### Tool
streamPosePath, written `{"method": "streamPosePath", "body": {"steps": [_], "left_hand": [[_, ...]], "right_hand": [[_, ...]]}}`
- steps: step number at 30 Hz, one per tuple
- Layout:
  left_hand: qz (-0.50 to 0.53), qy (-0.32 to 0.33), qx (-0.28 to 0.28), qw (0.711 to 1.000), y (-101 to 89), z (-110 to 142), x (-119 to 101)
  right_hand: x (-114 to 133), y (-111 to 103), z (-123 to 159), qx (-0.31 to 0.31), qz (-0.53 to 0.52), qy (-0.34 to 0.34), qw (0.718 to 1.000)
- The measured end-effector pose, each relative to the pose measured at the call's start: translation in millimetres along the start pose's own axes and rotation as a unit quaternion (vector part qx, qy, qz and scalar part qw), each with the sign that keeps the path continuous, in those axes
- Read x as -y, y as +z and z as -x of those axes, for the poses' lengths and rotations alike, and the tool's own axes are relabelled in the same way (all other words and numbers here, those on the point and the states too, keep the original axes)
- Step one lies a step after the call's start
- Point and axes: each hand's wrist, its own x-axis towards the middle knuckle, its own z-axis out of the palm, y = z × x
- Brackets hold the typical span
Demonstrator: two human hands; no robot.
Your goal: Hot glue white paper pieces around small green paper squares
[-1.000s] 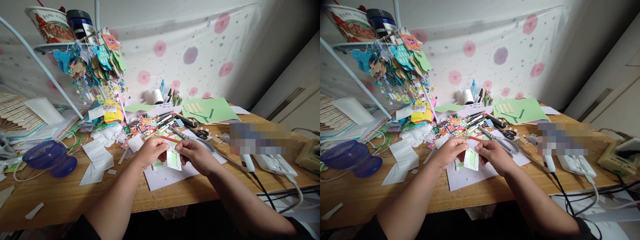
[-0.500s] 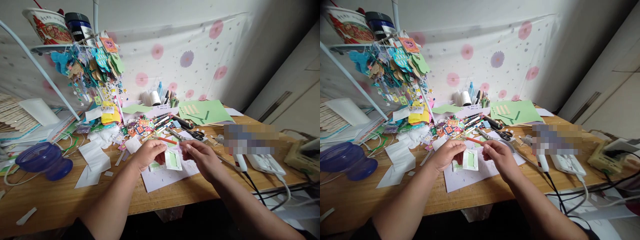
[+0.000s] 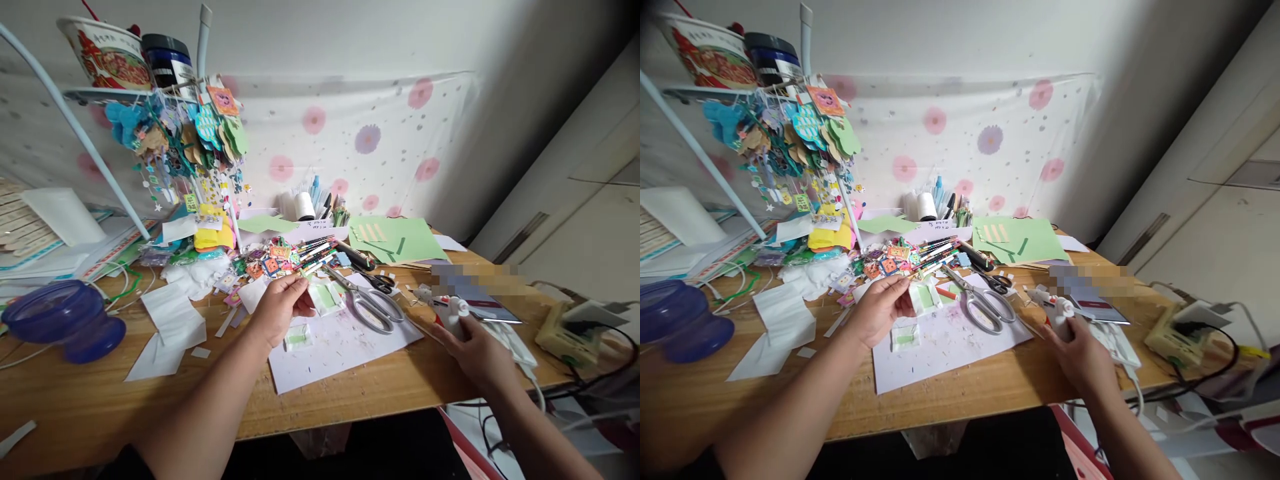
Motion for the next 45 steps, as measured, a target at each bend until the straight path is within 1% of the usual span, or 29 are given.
{"method": "streamPosePath", "body": {"steps": [1, 2, 3, 4, 5, 6, 7, 8, 10, 12, 13, 14, 16, 18, 22, 26, 29, 37, 42, 45], "left_hand": [[0.008, 0.004, -0.005, 1.000, 0.4, 0.0, -0.4], [0.015, 0.009, -0.011, 1.000, 0.7, -0.1, -0.7], [0.019, 0.014, -0.017, 1.000, 0.8, -0.2, -0.9], [0.023, 0.019, -0.023, 0.999, 1.0, -0.3, -0.8], [0.026, 0.023, -0.028, 0.999, 1.2, -0.4, -0.6], [0.027, 0.027, -0.032, 0.999, 1.4, -0.4, -0.3], [0.027, 0.031, -0.035, 0.999, 1.7, -0.3, 0.3], [0.024, 0.036, -0.038, 0.998, 2.0, -0.2, 1.0], [0.010, 0.047, -0.043, 0.998, 2.4, 0.3, 2.6], [-0.019, 0.065, -0.054, 0.996, 2.3, 1.1, 4.0], [-0.040, 0.077, -0.060, 0.994, 2.0, 1.5, 4.4], [-0.063, 0.091, -0.066, 0.992, 1.6, 1.8, 4.7], [-0.113, 0.120, -0.073, 0.984, 0.6, 2.6, 4.7], [-0.155, 0.147, -0.071, 0.974, -0.2, 3.5, 4.4], [-0.207, 0.174, -0.061, 0.961, -0.2, 5.8, 3.5], [-0.236, 0.178, -0.058, 0.954, 1.1, 7.8, 1.8], [-0.247, 0.184, -0.061, 0.949, 2.0, 8.7, 0.2], [-0.233, 0.182, -0.058, 0.954, 3.8, 9.1, -2.1], [-0.250, 0.177, -0.057, 0.950, 2.2, 8.4, -1.2], [-0.252, 0.168, -0.060, 0.951, 1.6, 7.8, -0.6]], "right_hand": [[4.7, 0.1, -2.3, 0.011, 0.017, 0.005, 1.000], [10.6, -1.2, -2.3, 0.013, 0.012, 0.018, 1.000], [17.6, -3.8, -0.1, 0.006, -0.022, 0.036, 0.999], [25.4, -7.5, 4.1, 0.003, -0.082, 0.054, 0.995], [33.9, -11.9, 9.7, 0.015, -0.168, 0.077, 0.983], [42.8, -16.5, 16.3, 0.039, -0.268, 0.101, 0.957], [52.0, -20.9, 23.6, 0.092, -0.358, 0.099, 0.924], [61.2, -24.7, 31.1, 0.120, -0.424, 0.093, 0.893], [79.8, -29.9, 45.5, 0.190, -0.462, 0.086, 0.862], [98.5, -31.8, 58.1, 0.266, -0.465, 0.091, 0.839], [107.9, -32.0, 63.2, 0.290, -0.464, 0.093, 0.832], [117.3, -31.9, 67.4, 0.295, -0.459, 0.088, 0.833], [134.8, -31.9, 73.1, 0.291, -0.445, 0.066, 0.844], [149.0, -32.4, 75.7, 0.291, -0.433, 0.047, 0.852], [162.9, -32.3, 76.6, 0.284, -0.411, 0.056, 0.865], [164.6, -28.7, 77.1, 0.296, -0.408, 0.056, 0.862], [165.7, -26.8, 77.8, 0.291, -0.399, 0.061, 0.868], [163.8, -20.8, 74.6, 0.293, -0.389, 0.040, 0.873], [158.3, -15.3, 71.0, 0.307, -0.369, 0.026, 0.877], [158.0, -16.0, 72.0, 0.300, -0.364, 0.022, 0.881]]}}
